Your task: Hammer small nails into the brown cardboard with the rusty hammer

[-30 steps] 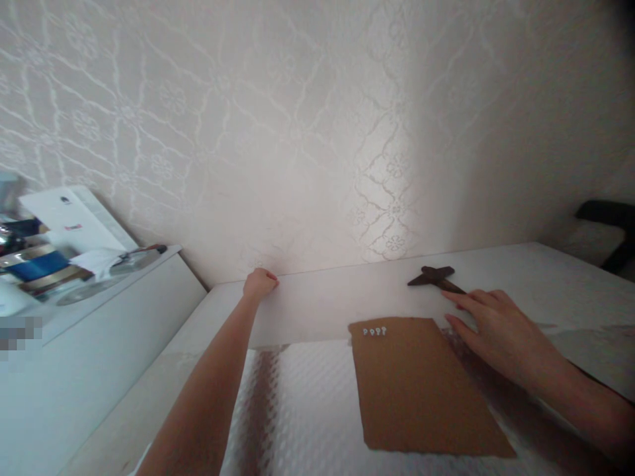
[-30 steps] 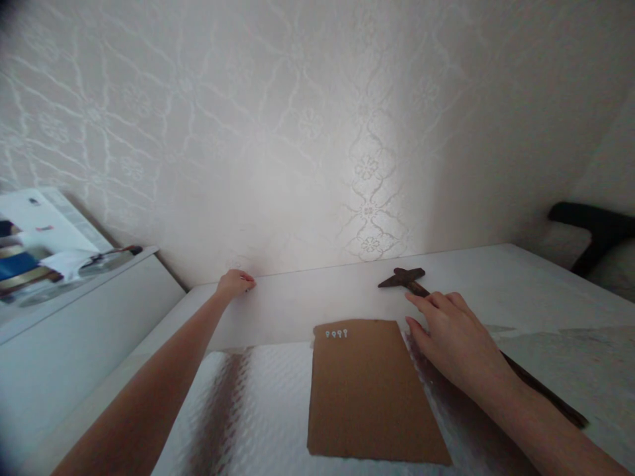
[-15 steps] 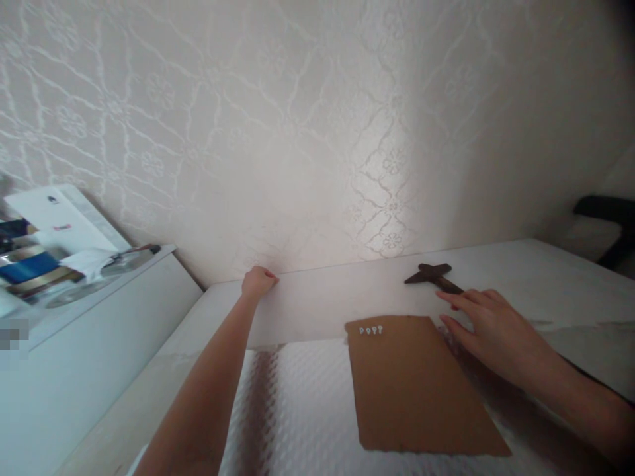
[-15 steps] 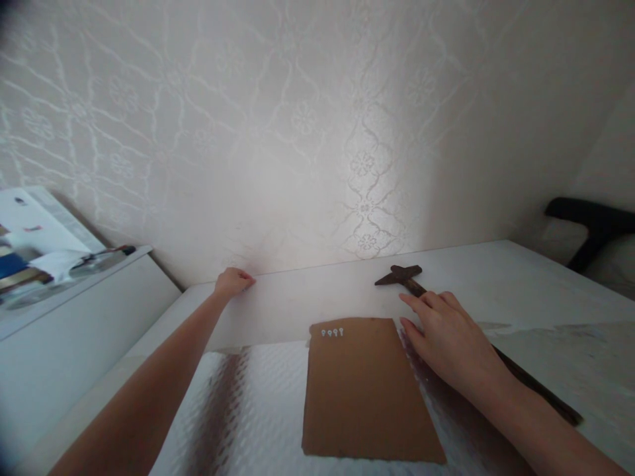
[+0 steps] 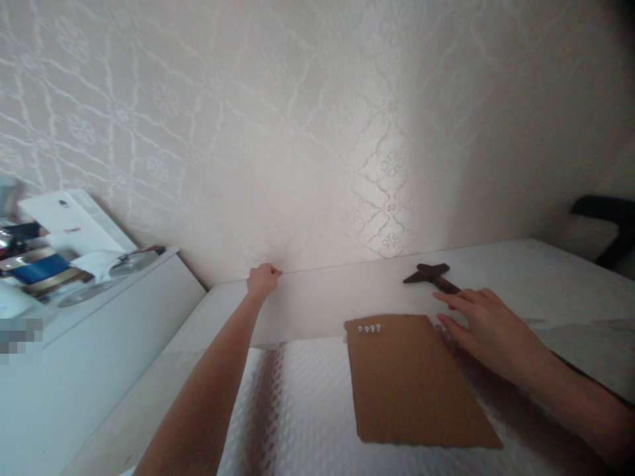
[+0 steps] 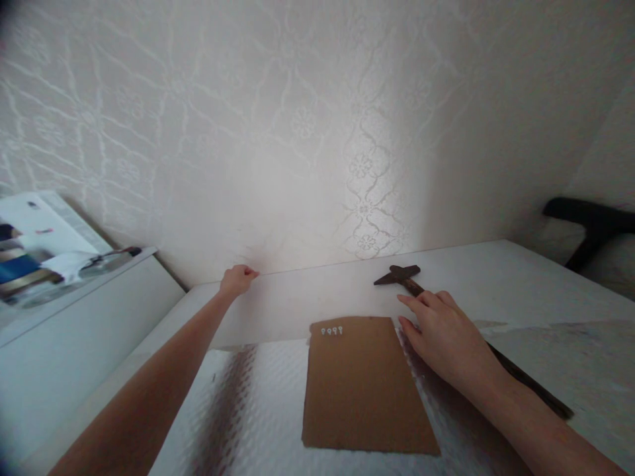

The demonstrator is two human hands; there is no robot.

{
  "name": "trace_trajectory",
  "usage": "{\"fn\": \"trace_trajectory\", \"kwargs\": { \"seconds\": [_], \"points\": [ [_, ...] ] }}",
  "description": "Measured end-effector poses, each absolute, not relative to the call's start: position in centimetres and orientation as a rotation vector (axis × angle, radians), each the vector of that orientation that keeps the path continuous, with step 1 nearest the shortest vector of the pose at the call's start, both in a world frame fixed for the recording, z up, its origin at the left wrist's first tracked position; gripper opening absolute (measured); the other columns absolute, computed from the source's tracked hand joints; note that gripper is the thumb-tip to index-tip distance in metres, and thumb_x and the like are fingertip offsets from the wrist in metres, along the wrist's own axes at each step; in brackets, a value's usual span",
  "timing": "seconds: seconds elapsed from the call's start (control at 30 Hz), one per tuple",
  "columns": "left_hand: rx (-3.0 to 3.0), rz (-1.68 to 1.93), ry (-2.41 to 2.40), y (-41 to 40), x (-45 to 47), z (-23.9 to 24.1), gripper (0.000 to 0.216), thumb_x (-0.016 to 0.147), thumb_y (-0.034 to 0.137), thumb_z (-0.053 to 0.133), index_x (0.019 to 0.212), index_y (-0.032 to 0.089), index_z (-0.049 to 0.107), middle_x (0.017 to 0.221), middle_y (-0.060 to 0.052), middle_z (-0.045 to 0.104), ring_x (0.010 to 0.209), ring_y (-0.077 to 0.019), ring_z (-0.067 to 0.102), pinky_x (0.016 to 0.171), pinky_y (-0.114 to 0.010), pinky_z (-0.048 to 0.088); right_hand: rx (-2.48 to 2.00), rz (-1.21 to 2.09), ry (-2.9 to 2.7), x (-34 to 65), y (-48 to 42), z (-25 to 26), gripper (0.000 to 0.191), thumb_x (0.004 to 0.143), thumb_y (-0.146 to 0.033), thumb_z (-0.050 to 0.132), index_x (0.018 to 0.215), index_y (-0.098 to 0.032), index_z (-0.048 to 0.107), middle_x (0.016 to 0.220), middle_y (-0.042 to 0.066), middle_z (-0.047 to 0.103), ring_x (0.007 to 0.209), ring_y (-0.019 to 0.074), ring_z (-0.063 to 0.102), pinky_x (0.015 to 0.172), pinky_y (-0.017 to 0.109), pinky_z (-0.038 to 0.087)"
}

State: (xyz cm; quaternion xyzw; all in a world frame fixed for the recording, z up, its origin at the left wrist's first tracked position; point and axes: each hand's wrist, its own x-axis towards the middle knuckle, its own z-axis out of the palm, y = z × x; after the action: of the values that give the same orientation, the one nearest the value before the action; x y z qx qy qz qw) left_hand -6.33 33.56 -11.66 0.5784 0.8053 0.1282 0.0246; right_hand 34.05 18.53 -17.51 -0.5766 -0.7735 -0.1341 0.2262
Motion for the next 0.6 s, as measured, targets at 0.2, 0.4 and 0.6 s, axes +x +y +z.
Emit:
{"fn": "trace_trajectory", "kwargs": {
  "seconds": [0.2, 0.4, 0.6],
  "points": [
    [1.743, 0.63, 2.387, 32.8, -6.0, -9.3, 0.022, 0.087, 0.032, 0.056, 0.092, 0.016, 0.07, 0.092, -0.01, 0.073, 0.085, -0.0215, 0.067, 0.074, -0.029, 0.048, -1.632, -0.373, -2.116, 34.7, 19.0, -17.4, 0.038, 0.086, -0.03, 0.047, 0.114, -0.011, 0.065, 0.091, 0.014, 0.067, 0.088, 0.0293, 0.058, 0.083, 0.043, 0.045],
    [1.766, 0.999, 2.143, 29.3, -1.7, -9.0, 0.024, 0.084, 0.035, 0.058, 0.087, 0.016, 0.072, 0.088, -0.007, 0.074, 0.077, -0.0177, 0.065, 0.071, -0.027, 0.047, -1.826, -0.37, -2.018, 35.0, 18.8, -16.1, 0.039, 0.089, -0.027, 0.045, 0.12, -0.011, 0.061, 0.093, 0.017, 0.066, 0.089, 0.0318, 0.058, 0.081, 0.043, 0.044],
    [1.655, 1.268, 1.552, 23.6, 6.2, -11.2, 0.016, 0.077, 0.03, 0.066, 0.08, 0.016, 0.074, 0.082, -0.005, 0.073, 0.077, -0.0163, 0.065, 0.072, -0.026, 0.047, -1.915, -0.332, -1.979, 35.6, 18.9, -15.9, 0.037, 0.088, -0.026, 0.044, 0.118, -0.015, 0.064, 0.093, 0.015, 0.066, 0.091, 0.0314, 0.058, 0.078, 0.041, 0.044]
  ]
}}
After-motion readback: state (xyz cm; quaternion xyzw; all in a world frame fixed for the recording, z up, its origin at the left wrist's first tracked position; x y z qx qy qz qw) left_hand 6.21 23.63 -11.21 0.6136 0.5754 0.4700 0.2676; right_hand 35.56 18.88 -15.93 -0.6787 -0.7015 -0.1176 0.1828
